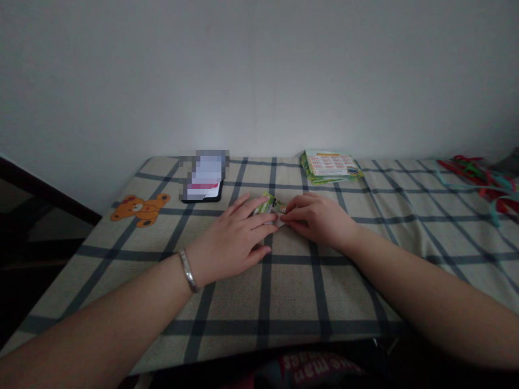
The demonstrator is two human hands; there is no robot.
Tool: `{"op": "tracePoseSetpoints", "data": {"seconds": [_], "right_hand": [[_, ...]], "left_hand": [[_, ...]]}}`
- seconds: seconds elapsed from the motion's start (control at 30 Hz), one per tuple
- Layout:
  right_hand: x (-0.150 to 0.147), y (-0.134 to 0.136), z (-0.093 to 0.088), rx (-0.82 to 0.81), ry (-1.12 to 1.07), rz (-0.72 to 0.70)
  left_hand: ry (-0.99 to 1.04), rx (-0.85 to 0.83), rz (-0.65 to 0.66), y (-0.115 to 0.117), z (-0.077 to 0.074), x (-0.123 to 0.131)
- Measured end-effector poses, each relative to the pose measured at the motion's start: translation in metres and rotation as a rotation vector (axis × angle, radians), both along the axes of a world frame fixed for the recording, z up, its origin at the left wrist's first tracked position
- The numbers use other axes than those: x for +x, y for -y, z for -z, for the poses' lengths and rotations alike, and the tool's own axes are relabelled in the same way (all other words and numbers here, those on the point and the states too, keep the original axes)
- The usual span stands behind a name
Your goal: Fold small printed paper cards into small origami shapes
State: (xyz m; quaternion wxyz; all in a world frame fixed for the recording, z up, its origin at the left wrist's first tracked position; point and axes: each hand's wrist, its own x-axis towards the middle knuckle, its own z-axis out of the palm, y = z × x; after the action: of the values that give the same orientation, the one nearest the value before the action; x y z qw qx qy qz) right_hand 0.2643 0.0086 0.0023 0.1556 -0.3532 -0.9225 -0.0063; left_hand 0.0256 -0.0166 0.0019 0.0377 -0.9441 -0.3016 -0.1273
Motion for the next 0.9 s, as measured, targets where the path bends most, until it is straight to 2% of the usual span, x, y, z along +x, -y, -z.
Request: {"op": "tracePoseSetpoints", "data": {"seconds": [0.17,0.37,0.9], "right_hand": [[-0.0012,0.0008,0.0003,0.004,0.007,0.015],[-0.0006,0.0010,-0.0002,-0.006,0.006,0.018],[0.0029,0.0005,-0.0017,0.001,-0.025,-0.028]], "left_hand": [[0.012,-0.045,0.013,-0.0038,0.0049,-0.0021],[0.004,-0.035,0.051,-0.0046,0.0038,-0.0017],[-0.025,-0.081,0.017,-0.0040,0.0054,-0.0013]]}}
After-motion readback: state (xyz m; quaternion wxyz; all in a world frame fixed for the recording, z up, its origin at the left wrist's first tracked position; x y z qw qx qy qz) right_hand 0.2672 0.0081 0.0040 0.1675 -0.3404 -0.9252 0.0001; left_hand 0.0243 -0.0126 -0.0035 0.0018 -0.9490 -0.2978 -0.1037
